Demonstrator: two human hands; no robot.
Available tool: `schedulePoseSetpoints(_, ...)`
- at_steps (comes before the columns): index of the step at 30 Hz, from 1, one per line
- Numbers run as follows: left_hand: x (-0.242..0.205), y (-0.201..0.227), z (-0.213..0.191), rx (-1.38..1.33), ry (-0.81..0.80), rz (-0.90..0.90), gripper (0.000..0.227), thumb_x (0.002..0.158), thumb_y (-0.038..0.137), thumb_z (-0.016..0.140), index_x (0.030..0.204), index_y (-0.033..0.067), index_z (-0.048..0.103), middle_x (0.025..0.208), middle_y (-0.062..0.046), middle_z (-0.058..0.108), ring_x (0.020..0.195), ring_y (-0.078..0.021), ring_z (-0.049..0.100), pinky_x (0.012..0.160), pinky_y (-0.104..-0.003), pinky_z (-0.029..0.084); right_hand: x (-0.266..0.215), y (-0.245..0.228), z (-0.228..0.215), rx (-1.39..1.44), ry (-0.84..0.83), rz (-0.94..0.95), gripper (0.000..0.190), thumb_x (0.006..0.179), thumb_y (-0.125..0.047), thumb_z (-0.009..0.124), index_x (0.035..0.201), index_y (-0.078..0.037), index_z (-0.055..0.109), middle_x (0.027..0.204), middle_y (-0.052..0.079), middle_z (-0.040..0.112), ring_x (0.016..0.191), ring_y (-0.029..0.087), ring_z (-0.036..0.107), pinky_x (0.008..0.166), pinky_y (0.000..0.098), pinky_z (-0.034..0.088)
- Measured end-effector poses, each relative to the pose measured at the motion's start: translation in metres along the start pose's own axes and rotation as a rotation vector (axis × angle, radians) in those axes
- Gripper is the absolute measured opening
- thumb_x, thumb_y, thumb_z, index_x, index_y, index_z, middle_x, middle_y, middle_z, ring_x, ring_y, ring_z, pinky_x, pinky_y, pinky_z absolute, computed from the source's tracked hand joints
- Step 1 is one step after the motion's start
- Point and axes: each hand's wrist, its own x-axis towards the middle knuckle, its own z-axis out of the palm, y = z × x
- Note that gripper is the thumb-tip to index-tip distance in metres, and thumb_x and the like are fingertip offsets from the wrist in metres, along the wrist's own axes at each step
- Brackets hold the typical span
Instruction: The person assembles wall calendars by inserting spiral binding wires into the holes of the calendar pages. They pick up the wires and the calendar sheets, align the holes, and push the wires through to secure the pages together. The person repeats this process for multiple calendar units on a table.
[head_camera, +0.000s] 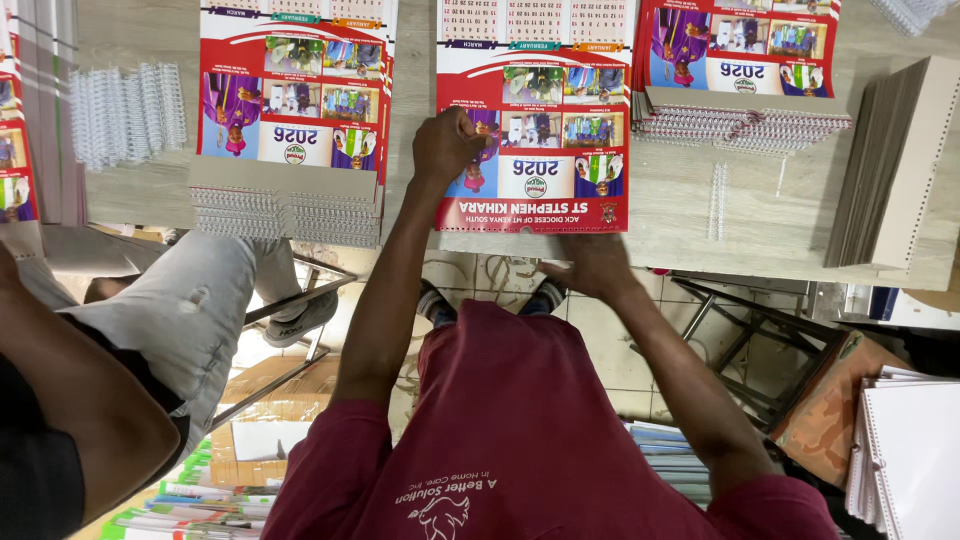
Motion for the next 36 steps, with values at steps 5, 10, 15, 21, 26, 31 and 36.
schedulePoseSetpoints(5,0.011,0.004,-0.007,0.027,-0.045,-0.095,0.024,0.075,0.033,0.088,0.083,0.0191,0.070,0.073,-0.005,0.073,0.082,-0.0275,0.075,0.072,-0.038,0.057,0.048,-0.093,0.054,0.141,-0.059,-0.202,0.083,0.084,-0.070,0.063,0.154,-0.027,0.048,0.133,0.016,0.055,0.118,0.041,0.056,0.091,0.0594,0.048)
schedulePoseSetpoints(10,0.016,0.004,-0.019,-0.096,-0.107,-0.122,0.021,0.080,0.023,0.086,0.087,0.0113,0.070,0.069,-0.006,0.071,0.054,-0.0152,0.069,0.055,-0.027,0.054,0.046,-0.124,0.037,0.477,0.056,-0.189,0.089,0.086,-0.049,0.077,0.163,-0.029,0.036,0.162,0.028,0.031,0.148,0.052,0.031,0.113,0.0669,0.032)
schedulePoseSetpoints(15,0.023,-0.023,0.002,-0.079,-0.047,-0.003,0.028,0.079,0.037,0.088,0.074,0.0225,0.065,0.073,0.006,0.069,0.063,-0.0075,0.061,0.054,-0.029,0.045,0.041,-0.147,-0.058,1.171,-0.068,0.396,0.097,0.091,-0.065,0.051,0.165,-0.015,0.015,0.172,0.018,0.021,0.145,0.038,0.046,0.110,0.0586,0.042)
schedulePoseSetpoints(21,-0.108,-0.034,-0.054,-0.094,0.188,-0.237,0.069,0.099,0.071,0.056,0.063,0.0134,0.067,0.052,-0.009,0.062,0.053,-0.0240,0.066,0.062,-0.036,0.050,0.024,-0.131,-0.034,1.265,0.111,0.217,0.079,0.101,-0.033,0.064,0.166,-0.009,0.026,0.164,0.027,0.027,0.153,0.044,0.023,0.116,0.0530,0.040)
schedulePoseSetpoints(26,-0.176,-0.014,-0.050,-0.754,-0.169,-0.368,0.059,0.098,0.049,0.068,0.115,-0.0067,0.066,0.100,-0.025,0.074,0.080,-0.0282,0.074,0.070,-0.038,0.062,0.009,-0.127,-0.010,1.300,0.124,0.163,0.074,0.103,-0.026,0.062,0.166,-0.009,0.027,0.165,0.024,0.029,0.152,0.041,0.025,0.115,0.0520,0.041)
schedulePoseSetpoints(31,-0.182,-0.039,-0.018,-0.892,-0.149,-0.240,0.048,0.103,0.024,0.067,0.135,-0.0096,0.058,0.119,-0.031,0.070,0.104,-0.0368,0.072,0.086,-0.047,0.061,0.010,-0.126,-0.008,1.331,0.135,0.158,0.072,0.104,-0.019,0.062,0.166,-0.009,0.026,0.167,0.022,0.028,0.151,0.043,0.028,0.112,0.0529,0.043)
schedulePoseSetpoints(36,-0.179,-0.037,-0.003,-0.975,-0.105,-0.389,0.040,0.100,0.030,0.071,0.122,-0.0034,0.068,0.112,-0.028,0.073,0.096,-0.0354,0.075,0.079,-0.045,0.064,0.009,-0.122,0.005,1.383,0.200,0.164,0.070,0.102,-0.012,0.065,0.163,-0.005,0.031,0.148,0.024,0.048,0.132,0.035,0.054,0.100,0.0455,0.054)
